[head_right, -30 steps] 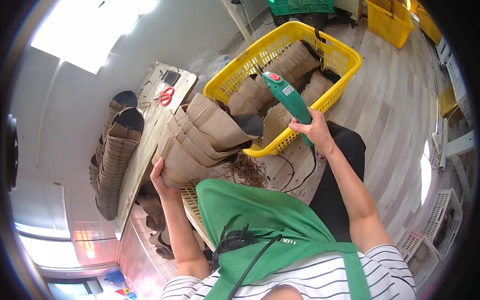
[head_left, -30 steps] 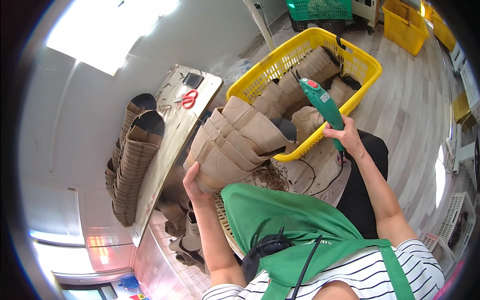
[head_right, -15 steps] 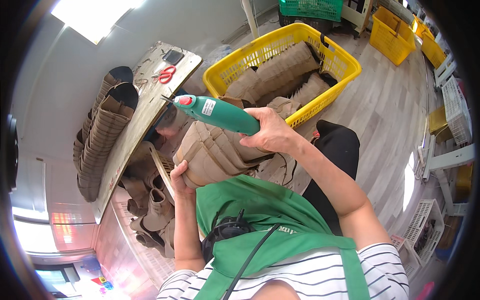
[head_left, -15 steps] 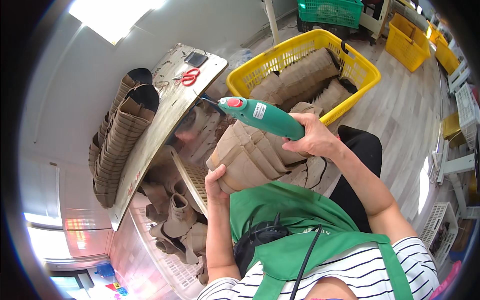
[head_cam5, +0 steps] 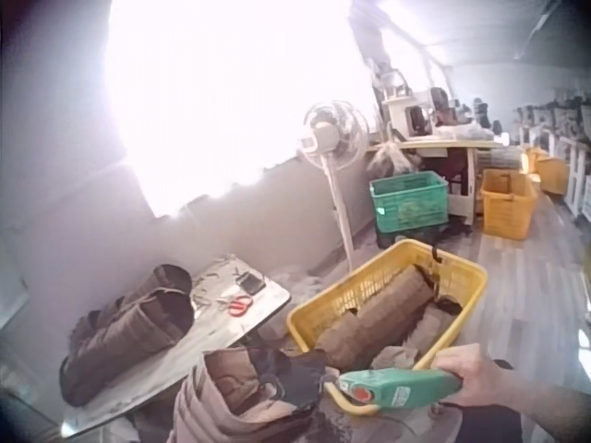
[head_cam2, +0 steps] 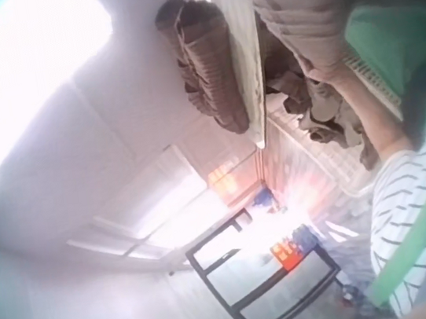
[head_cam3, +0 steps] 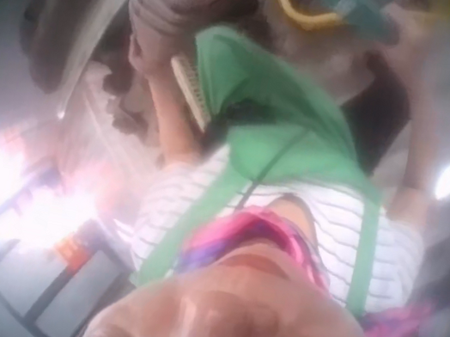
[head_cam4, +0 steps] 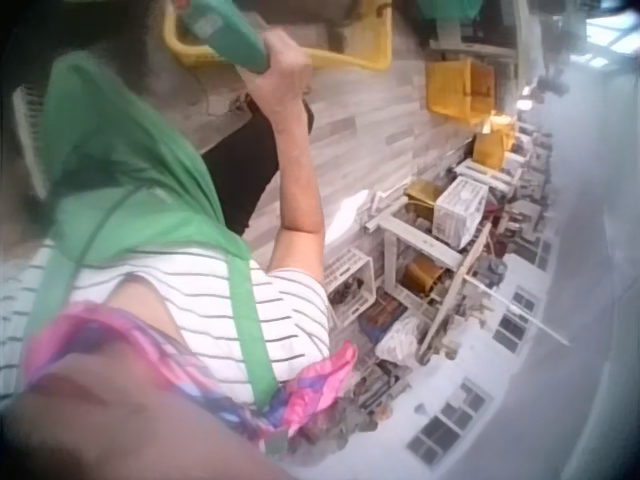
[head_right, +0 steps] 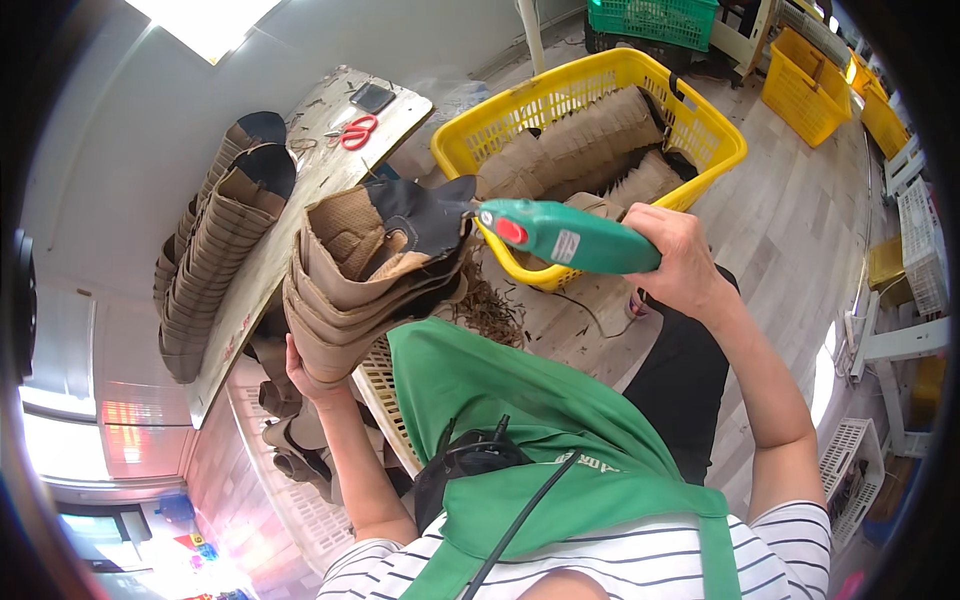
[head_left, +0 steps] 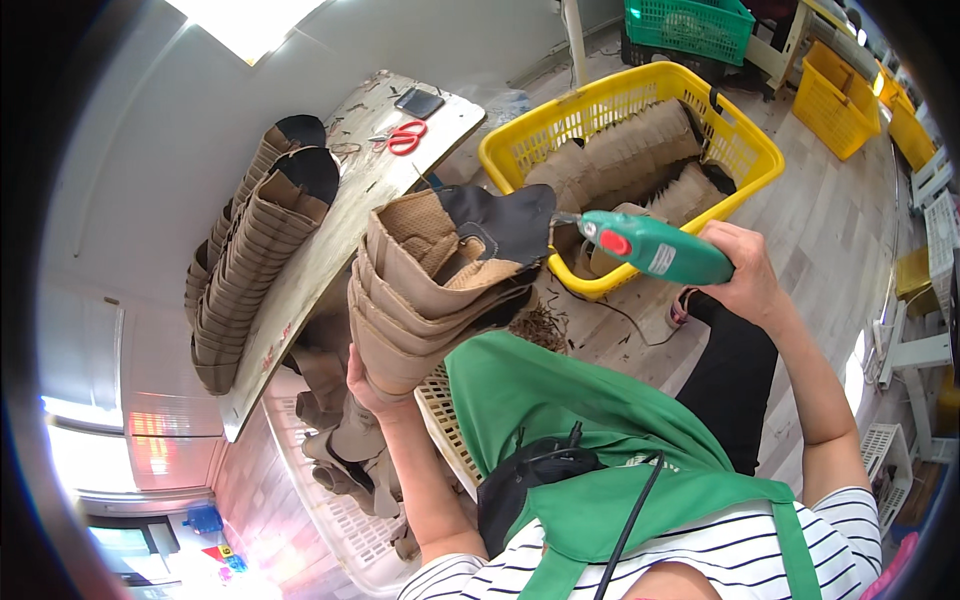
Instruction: The person uses a green electric trimmer to remove loose fibers from the edges of beige slippers. They pick up each slipper from a yellow basket, trim the edges, and place the finished slipper into a white basket.
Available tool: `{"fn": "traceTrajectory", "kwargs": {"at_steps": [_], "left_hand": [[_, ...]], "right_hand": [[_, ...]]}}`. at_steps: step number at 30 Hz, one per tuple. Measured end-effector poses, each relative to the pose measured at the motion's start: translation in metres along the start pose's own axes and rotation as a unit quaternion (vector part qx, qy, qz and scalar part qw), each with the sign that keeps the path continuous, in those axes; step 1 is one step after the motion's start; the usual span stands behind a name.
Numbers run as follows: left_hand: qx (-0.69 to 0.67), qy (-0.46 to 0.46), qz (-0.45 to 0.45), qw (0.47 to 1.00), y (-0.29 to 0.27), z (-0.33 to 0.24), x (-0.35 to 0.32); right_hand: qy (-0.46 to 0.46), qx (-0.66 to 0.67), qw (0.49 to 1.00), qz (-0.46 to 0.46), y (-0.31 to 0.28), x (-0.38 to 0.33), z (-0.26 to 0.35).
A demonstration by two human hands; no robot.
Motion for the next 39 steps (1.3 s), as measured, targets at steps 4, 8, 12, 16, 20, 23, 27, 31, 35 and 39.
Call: {"fn": "traceTrajectory", "kwargs": {"at_steps": [4,8,12,16,20,23,27,31,35,39], "left_hand": [[0.024,0.022,-0.030,0.999,0.000,-0.015,-0.006],[0.014,0.028,-0.018,0.999,0.007,-0.020,-0.008],[0.012,0.025,-0.001,1.000,0.010,-0.021,-0.009],[0.030,0.023,-0.018,0.999,0.011,-0.019,-0.007],[0.056,0.037,-0.089,0.994,-0.002,-0.021,-0.013],[0.061,0.050,-0.111,0.991,-0.004,-0.023,-0.015],[0.151,0.101,-0.254,0.950,0.002,-0.019,-0.020],[0.187,0.078,-0.223,0.953,0.020,-0.004,-0.025],[0.123,0.035,-0.145,0.981,0.005,0.011,-0.031],[0.142,-0.006,-0.131,0.981,-0.002,0.022,-0.032]], "right_hand": [[-0.060,-0.075,0.995,-0.036,0.019,0.003,0.001],[-0.102,-0.089,0.989,-0.057,0.030,0.010,0.006],[-0.125,-0.093,0.986,-0.053,0.033,0.016,0.010],[-0.137,-0.074,0.987,-0.031,0.034,0.020,0.015],[-0.144,-0.070,0.987,-0.028,0.040,0.023,0.020],[-0.149,-0.063,0.987,-0.019,0.043,0.025,0.025],[-0.137,-0.034,0.990,-0.002,0.053,0.024,0.032],[-0.090,0.049,0.995,0.022,0.068,0.021,0.038],[0.032,0.205,0.973,0.102,0.078,0.017,0.046],[0.051,0.238,0.967,0.077,0.089,0.010,0.044]]}}
Point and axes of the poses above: each hand's wrist, its own x-axis towards the middle knuckle, its own y-axis out of the palm, z = x × y, the point moved 4 cm from there along x, towards the middle knuckle, and after that the axes turned 12 degrees about z, right-handed, at the moved point
